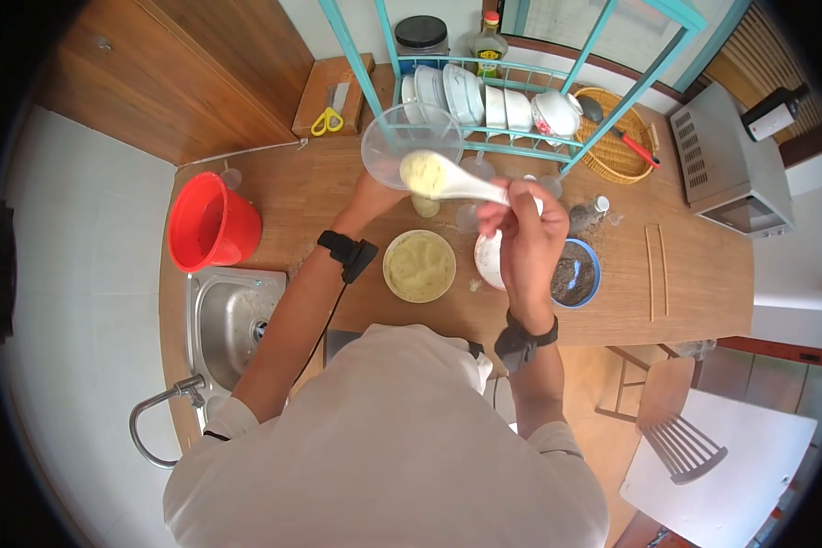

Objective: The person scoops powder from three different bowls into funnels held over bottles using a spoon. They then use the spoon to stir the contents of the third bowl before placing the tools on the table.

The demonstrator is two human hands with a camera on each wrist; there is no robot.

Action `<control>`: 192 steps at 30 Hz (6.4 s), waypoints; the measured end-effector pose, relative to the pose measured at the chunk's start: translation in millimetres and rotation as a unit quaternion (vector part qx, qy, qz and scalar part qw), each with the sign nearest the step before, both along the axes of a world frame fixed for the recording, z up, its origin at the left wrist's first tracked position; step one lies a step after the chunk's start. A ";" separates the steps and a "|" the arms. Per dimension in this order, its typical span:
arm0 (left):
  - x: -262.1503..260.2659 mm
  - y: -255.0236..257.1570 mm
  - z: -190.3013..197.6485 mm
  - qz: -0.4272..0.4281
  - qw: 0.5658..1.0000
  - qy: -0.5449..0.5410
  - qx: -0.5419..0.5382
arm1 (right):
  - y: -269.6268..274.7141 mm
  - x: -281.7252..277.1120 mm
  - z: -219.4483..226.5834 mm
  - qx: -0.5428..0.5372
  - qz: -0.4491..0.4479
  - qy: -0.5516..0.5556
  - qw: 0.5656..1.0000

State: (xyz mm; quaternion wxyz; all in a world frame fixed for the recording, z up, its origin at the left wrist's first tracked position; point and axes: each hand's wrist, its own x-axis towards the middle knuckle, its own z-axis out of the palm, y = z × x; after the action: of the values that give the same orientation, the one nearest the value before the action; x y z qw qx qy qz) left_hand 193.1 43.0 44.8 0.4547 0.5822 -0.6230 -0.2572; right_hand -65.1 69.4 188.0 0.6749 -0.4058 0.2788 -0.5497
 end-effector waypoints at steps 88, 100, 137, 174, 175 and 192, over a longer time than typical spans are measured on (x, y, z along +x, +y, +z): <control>-2.9 6.1 10.5 0.031 0.999 -0.027 -0.018 | 66.1 -16.7 -159.6 -0.185 0.103 0.476 0.854; -2.5 4.7 11.1 0.020 1.000 -0.017 -0.002 | 65.3 -13.5 -161.1 -0.211 0.071 0.438 0.871; -8.8 11.8 22.9 0.042 0.999 -0.013 0.008 | 66.9 -19.1 -203.2 0.102 0.199 0.283 0.933; -1.8 1.7 3.2 0.017 0.999 0.028 -0.002 | 42.9 -8.4 -14.1 -0.309 -0.156 0.238 0.908; -1.1 2.5 3.5 0.014 1.000 0.015 -0.013 | 49.7 -14.1 -21.1 -0.233 -0.153 0.179 0.944; -3.4 7.9 13.3 0.023 0.999 -0.029 -0.010 | 56.9 7.9 -193.7 -0.055 0.174 0.351 0.918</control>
State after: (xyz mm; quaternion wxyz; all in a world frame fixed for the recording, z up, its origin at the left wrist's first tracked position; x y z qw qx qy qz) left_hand 189.7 50.9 58.1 0.4476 0.5993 -0.6250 -0.2232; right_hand -57.2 126.3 -5.8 0.5952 -0.6514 0.3919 -0.2605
